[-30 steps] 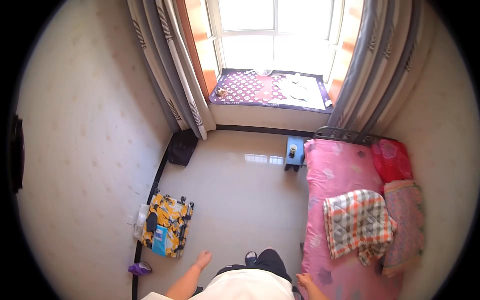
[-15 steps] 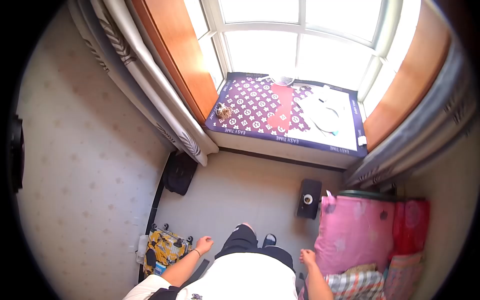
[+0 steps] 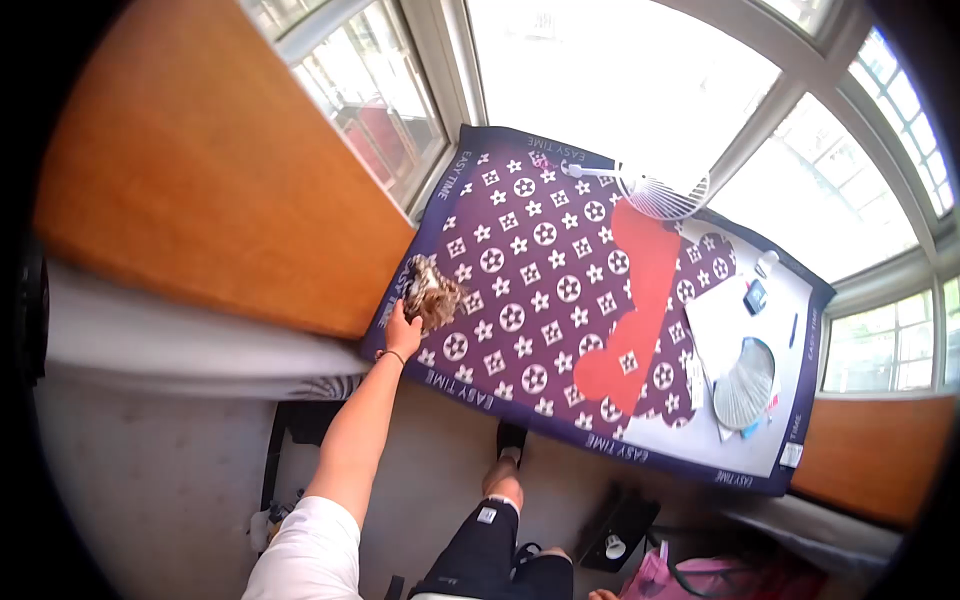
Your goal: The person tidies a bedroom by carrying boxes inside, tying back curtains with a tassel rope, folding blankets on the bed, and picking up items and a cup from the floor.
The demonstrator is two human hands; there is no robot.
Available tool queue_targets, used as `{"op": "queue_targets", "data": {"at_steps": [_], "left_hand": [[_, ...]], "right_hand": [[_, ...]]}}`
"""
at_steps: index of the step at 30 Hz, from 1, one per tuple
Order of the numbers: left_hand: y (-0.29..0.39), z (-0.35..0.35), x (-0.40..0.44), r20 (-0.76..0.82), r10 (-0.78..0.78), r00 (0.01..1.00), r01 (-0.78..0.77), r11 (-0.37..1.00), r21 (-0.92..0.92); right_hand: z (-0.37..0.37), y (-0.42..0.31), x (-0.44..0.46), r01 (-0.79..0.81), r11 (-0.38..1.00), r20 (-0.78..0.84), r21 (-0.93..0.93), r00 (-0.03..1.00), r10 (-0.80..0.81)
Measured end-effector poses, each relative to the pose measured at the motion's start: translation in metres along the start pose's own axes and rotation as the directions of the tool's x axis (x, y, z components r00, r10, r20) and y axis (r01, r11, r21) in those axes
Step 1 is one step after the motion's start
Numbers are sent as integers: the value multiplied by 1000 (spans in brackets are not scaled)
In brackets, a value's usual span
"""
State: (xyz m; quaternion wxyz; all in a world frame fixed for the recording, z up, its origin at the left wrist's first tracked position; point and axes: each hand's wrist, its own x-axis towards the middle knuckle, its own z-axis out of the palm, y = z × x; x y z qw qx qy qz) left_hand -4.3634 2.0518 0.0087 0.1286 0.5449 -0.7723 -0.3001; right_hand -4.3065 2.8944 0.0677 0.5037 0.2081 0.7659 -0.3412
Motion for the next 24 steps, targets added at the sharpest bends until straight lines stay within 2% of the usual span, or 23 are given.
{"op": "queue_targets", "data": {"at_steps": [1, 2, 3, 5, 6, 7, 9, 10, 11, 12, 14, 16, 17, 18, 19, 20, 21, 22, 23, 24], "left_hand": [[4, 14, 20, 17, -30, 999, 29, 999, 27], [3, 25, 40, 39, -68, 997, 65, 996, 66], [-6, 37, 51, 41, -20, 999, 13, 985, 173], [3, 33, 60, 90, -236, 968, 198, 931, 307], [8, 31, 59, 107, -341, 934, 280, 884, 375], [-12, 44, 56, 15, -276, 961, 248, 883, 400], [-14, 29, 39, 70, -214, 974, 211, 976, 43], [-1, 11, 27, 83, -169, 982, 180, 973, -144], [17, -7, 8, 61, -190, 980, 199, 919, -340], [41, -33, -12, 119, -254, 960, 278, 808, -519], [82, -80, -45, 182, -265, 947, 299, 514, -804], [115, -134, -84, 235, -191, 953, 303, 546, -781], [133, -162, -106, 266, -150, 952, 303, 565, -767], [155, -198, -132, 240, -153, 959, 273, 728, -628], [177, -226, -153, 81, 33, 996, 11, 872, -489], [198, -257, -172, -51, 254, 966, -258, 923, -287], [214, -292, -194, -32, 363, 931, -363, 920, -150], [232, -323, -218, -56, 465, 884, -466, 885, -11], [248, -353, -241, -10, 508, 861, -508, 861, 18], [263, -381, -265, 44, 547, 836, -548, 835, 46]], "right_hand": [[11, -19, -2, 58, 998, 29, 30, 998, -59], [21, -42, -5, -35, 993, 8, 110, 999, 34], [26, -36, 6, -50, 983, 30, 174, 998, 46], [36, -46, 10, -75, 966, 58, 246, 996, 63], [46, -91, -11, -88, 963, 60, 254, 995, 75], [54, -139, -32, -101, 961, 60, 257, 994, 89], [63, -178, -40, -41, 971, 57, 234, 998, 28], [67, -187, -42, -5, 974, 56, 228, 998, -8], [66, -192, -37, -30, 959, 94, 282, 996, 3], [64, -190, -11, -73, 979, 40, 191, 997, 67], [76, -239, -25, 51, 964, 43, 262, 997, -65], [85, -281, -32, 157, 978, 54, 134, 985, -166], [96, -292, -20, 336, 942, 66, -10, 940, -334], [101, -314, -37, 484, 860, 103, -160, 875, -473], [113, -341, -54, 542, 829, 127, -135, 840, -528], [125, -381, -86, 628, 755, 179, -189, 778, -603], [134, -411, -118, 718, 661, 258, -217, 695, -671], [151, -421, -129, 825, 554, 273, -110, 561, -782], [167, -435, -152, 877, 480, 281, -18, 465, -839], [176, -449, -172, 934, 357, 351, -14, 339, -873]]}}
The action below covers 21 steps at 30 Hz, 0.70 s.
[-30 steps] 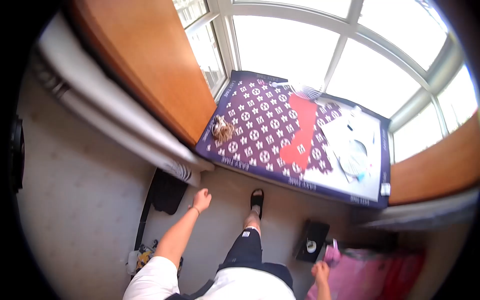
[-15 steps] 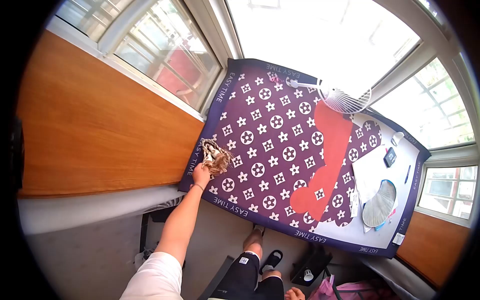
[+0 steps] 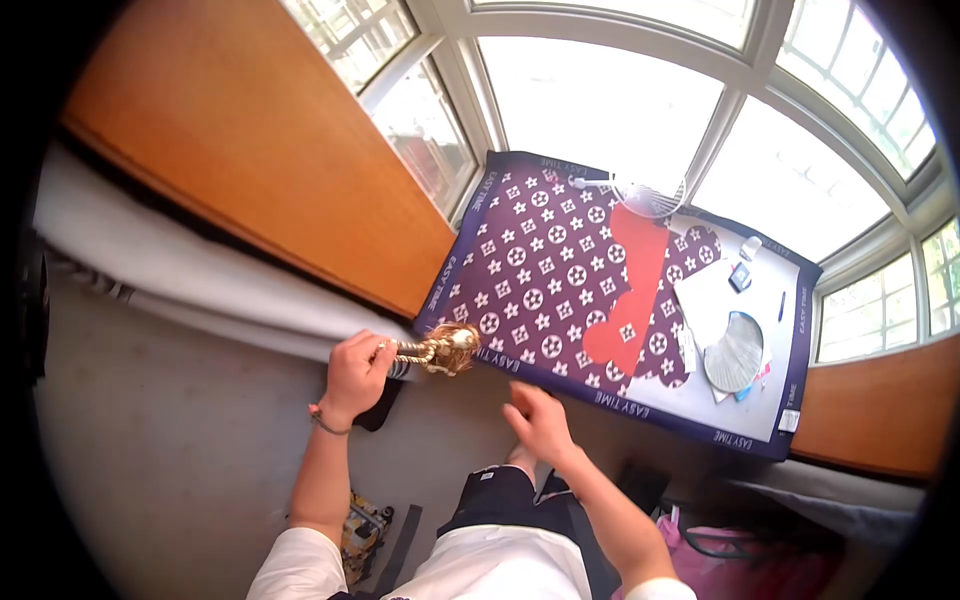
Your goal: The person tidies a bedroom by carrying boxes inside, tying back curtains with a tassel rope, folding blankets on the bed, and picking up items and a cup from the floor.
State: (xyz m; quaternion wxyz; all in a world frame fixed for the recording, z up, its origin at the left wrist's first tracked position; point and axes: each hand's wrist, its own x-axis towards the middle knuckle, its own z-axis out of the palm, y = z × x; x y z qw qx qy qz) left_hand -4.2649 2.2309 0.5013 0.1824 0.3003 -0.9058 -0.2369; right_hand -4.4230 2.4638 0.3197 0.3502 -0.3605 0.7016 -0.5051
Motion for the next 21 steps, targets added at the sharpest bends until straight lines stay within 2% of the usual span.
{"op": "queue_targets", "data": {"at_steps": [1, 2, 4, 6, 7, 8, 10, 11, 12, 14, 15, 16, 17, 18, 20, 21], "left_hand": [[24, -24, -13, -2, 60, 998, -60, 998, -6], [45, -43, -24, -5, 119, 993, -119, 993, -15], [80, -77, -46, 64, 170, 983, -162, 980, -117], [103, -109, -71, 207, 192, 959, -167, 977, -130], [112, -124, -86, 216, 178, 960, -150, 979, -139], [117, -139, -97, 220, 121, 968, -88, 984, -154], [108, -167, -122, 211, -6, 977, 24, 996, -81], [90, -173, -135, 181, -27, 983, 65, 976, -209], [80, -186, -146, 262, -160, 952, 241, 917, -317], [55, -203, -166, 346, -221, 912, 390, 730, -562], [35, -204, -173, 360, -147, 921, 381, 531, -757], [12, -200, -181, 357, -69, 931, 362, 285, -888], [-5, -197, -187, 343, 7, 939, 343, 11, -939], [-6, -191, -195, 294, -41, 955, 290, -84, -953], [-3, -171, -204, 213, -138, 967, 172, -263, -949], [-36, -146, -213, 191, -128, 973, 167, -176, -970]], "right_hand": [[5, -44, 2, 160, 986, -8, -34, 987, -161], [13, -83, 0, 236, 970, -30, -64, 971, -239], [36, -140, -7, 375, 922, -41, 96, 927, -373], [51, -178, -12, 517, 838, 75, 175, 841, -535], [54, -199, -20, 388, 868, 252, 311, 847, -469], [52, -212, -24, 106, 984, 441, 145, 883, -160], [58, -213, -38, 271, 961, 403, 61, 874, -272], [55, -218, -52, 218, 975, 456, 35, 865, -209], [55, -220, -64, 215, 977, 489, -15, 854, -180], [58, -218, -88, 200, 973, 541, -119, 834, -105], [62, -209, -97, 232, 967, 531, -104, 835, -144], [66, -212, -103, 163, 985, 492, -51, 862, -117], [70, -215, -111, 89, 996, 452, 7, 888, -83], [75, -217, -121, 11, 998, 413, 69, 910, -38], [90, -215, -128, -168, 920, 379, 355, 925, 22], [95, -227, -136, -245, 850, 392, 467, 919, 49]]}}
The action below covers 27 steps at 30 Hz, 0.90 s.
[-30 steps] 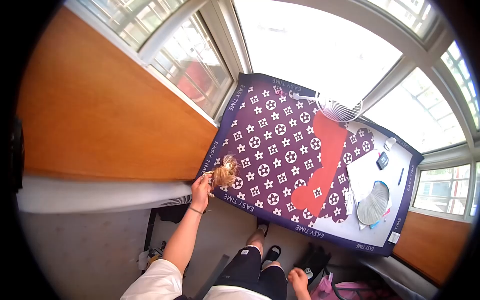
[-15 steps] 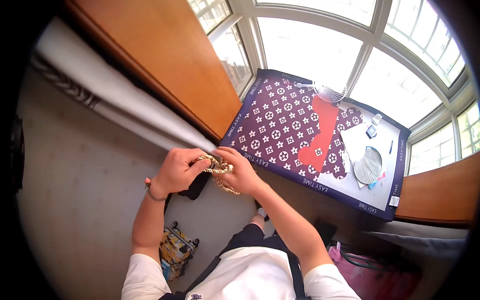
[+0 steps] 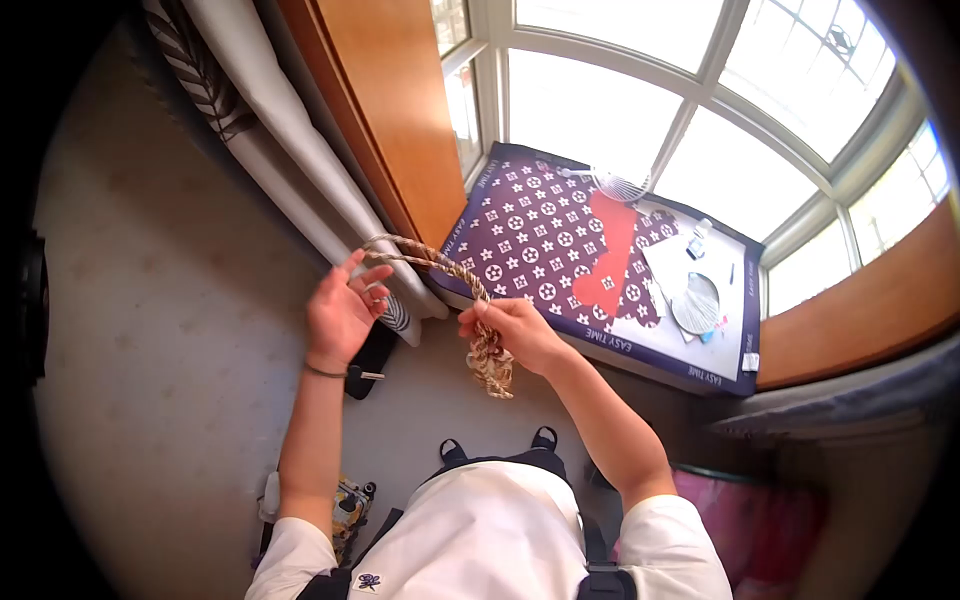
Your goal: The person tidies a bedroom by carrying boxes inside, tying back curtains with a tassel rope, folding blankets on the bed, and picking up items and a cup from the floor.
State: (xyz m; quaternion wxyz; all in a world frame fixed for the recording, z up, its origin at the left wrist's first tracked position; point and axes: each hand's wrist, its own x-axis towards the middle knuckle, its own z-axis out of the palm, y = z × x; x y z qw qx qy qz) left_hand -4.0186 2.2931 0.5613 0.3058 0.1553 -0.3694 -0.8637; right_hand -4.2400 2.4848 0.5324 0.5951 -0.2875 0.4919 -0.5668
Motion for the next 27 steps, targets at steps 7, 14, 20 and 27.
{"op": "queue_targets", "data": {"at_steps": [7, 14, 20, 27], "left_hand": [[-81, 3, -66, 261, -108, 959, -38, 866, 498], [-42, -12, -73, 227, -413, 882, 328, 883, 335], [-14, 4, -66, 315, -560, 766, 470, 823, 321], [18, 17, -39, 260, -438, 861, 31, 555, 831]], "right_hand": [[87, -2, -10, 31, 975, -118, 222, 993, -5], [90, -1, -32, -83, 979, -270, -184, 962, 31], [83, -24, -54, -147, 962, -239, -230, 967, 91], [64, -60, -75, -62, 935, -347, -349, 936, -68]]}}
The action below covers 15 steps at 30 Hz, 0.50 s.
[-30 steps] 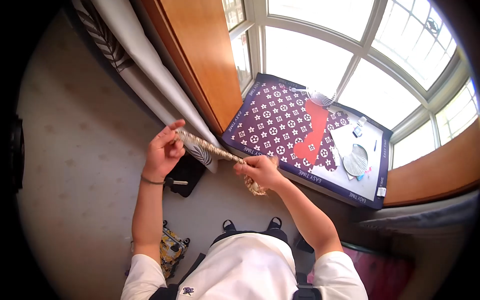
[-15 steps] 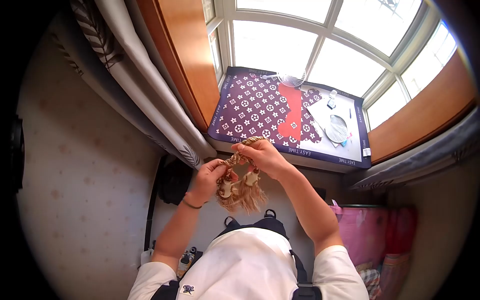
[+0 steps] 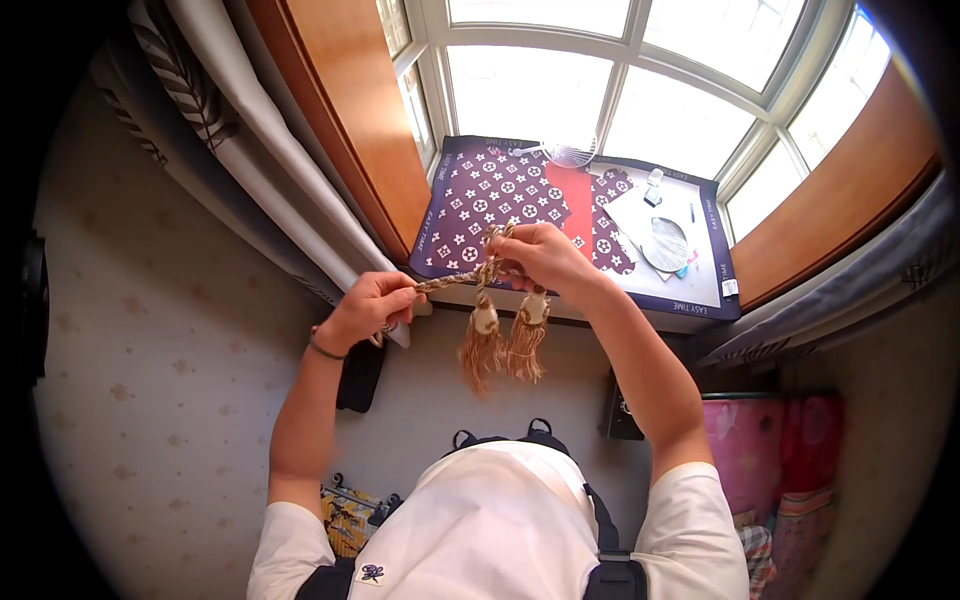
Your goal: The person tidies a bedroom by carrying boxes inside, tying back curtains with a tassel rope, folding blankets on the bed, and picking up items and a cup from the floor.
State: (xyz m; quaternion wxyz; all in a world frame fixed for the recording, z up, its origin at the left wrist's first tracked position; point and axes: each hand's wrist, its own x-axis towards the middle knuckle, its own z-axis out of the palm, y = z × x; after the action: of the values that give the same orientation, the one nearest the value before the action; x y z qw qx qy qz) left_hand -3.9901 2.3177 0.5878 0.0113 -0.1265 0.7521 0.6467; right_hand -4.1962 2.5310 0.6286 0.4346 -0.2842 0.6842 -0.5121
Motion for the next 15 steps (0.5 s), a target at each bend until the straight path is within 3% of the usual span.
{"op": "queue_targets", "data": {"at_steps": [2, 3, 6, 7, 10, 12, 13, 15], "left_hand": [[6, -11, 2, -127, 88, 988, -54, 967, 247], [7, -17, 3, -161, 46, 986, -4, 967, 254], [15, -21, 1, -216, 121, 969, -30, 924, 380], [13, -27, 3, -223, 235, 946, -81, 839, 539], [-1, -53, 17, -444, 310, 841, -71, 876, 477], [6, -70, 22, -491, 227, 841, -287, 957, -48], [19, -70, 23, -466, 146, 873, -318, 894, -315], [39, -56, 31, -523, 78, 849, -411, 720, -559]], "right_hand": [[-16, 6, 6, 25, 998, -53, -52, 998, -28], [-19, 8, 7, 42, 999, -99, 1, 994, -42], [-34, 19, 16, 82, 996, -89, -29, 992, -84], [-32, 16, 15, 54, 996, -110, 69, 993, -46], [-53, 19, 21, 25, 999, -84, 26, 996, -23], [-61, 21, 23, -16, 986, 38, 166, 999, 9], [-64, 23, 23, -19, 970, 107, 244, 994, -7], [-62, 29, 28, -30, 923, 177, 385, 983, -42]]}}
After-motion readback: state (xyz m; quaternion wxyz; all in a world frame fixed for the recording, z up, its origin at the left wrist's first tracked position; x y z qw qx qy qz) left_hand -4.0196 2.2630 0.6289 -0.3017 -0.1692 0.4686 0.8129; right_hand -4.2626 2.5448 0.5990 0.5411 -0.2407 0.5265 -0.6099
